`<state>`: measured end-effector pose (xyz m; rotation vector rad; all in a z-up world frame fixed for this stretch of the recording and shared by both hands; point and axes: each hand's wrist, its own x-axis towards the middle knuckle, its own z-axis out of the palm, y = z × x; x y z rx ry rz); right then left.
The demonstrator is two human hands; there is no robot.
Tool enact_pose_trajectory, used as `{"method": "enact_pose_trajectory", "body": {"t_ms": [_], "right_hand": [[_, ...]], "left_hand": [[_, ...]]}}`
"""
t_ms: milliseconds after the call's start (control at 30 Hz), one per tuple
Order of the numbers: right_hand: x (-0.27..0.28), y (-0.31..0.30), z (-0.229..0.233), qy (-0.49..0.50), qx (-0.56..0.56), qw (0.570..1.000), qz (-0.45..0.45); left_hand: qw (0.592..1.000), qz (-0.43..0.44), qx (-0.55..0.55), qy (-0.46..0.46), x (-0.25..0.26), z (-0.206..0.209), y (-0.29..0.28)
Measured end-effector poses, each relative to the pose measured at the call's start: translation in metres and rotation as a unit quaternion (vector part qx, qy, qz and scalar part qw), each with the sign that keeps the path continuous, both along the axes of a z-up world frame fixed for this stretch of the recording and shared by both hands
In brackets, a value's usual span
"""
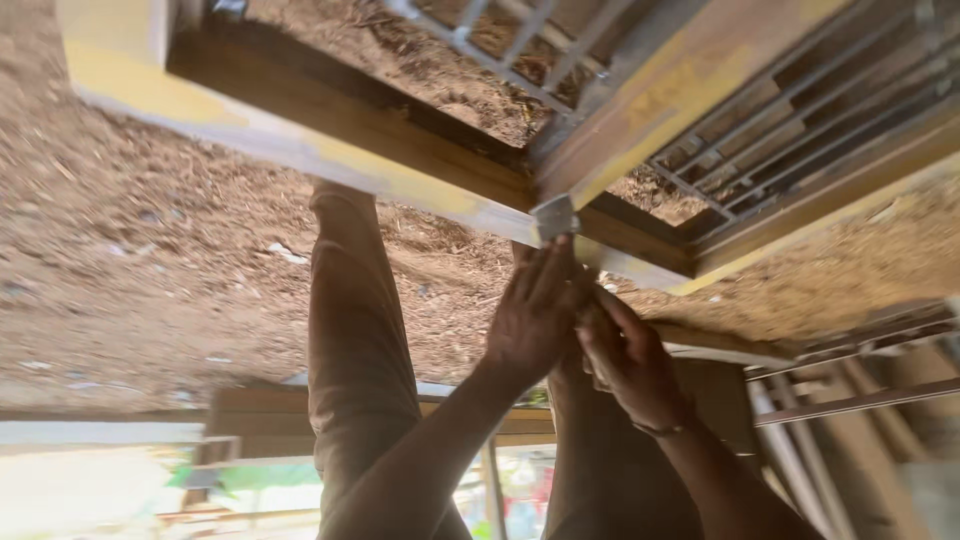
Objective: The person uses a metal scraper to remove material from the surface of a wooden frame. They work on the edges and corners of the frame, which is positioned above them, while standing barefoot on the ground.
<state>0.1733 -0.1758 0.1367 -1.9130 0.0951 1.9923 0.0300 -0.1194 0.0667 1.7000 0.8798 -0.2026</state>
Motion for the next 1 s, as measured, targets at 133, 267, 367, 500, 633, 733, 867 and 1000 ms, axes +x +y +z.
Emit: {"method": "enact_pose_trajectory", "body": {"t_ms": [133,267,367,500,633,733,867,1000], "right_hand": [[0.021,0.005,-0.014,-0.095,0.002,0.968,0.234],[0.041,0.029,-0.029,-0.056,-0.068,0.984,0.156],[0.038,0.045,-0.037,-0.057,-0.151,0.980,0.116],[0.038,0.054,-0.045,-0.037,-0.168,0.980,0.096],[0.037,0.053,-0.049,-0.055,-0.205,0.974,0.080],[0.042,0.063,-0.048,-0.051,-0.222,0.969,0.100],[0.033,0.082,-0.051,-0.030,-0.211,0.970,0.115],[0.018,0.093,-0.053,-0.073,-0.270,0.947,0.160]], "left_hand": [[0.996,0.042,-0.077,0.008,0.010,-0.017,-0.004],[0.989,0.107,-0.100,-0.001,0.016,-0.028,0.007],[0.974,0.173,-0.144,-0.012,0.011,-0.032,0.016],[0.973,0.178,-0.147,0.001,0.011,-0.037,0.016],[0.966,0.196,-0.166,0.003,0.006,-0.040,0.017],[0.961,0.206,-0.182,0.000,0.007,-0.036,0.026],[0.956,0.208,-0.206,-0.002,0.002,-0.037,0.041],[0.955,0.159,-0.252,0.017,0.000,-0.042,0.047]]}}
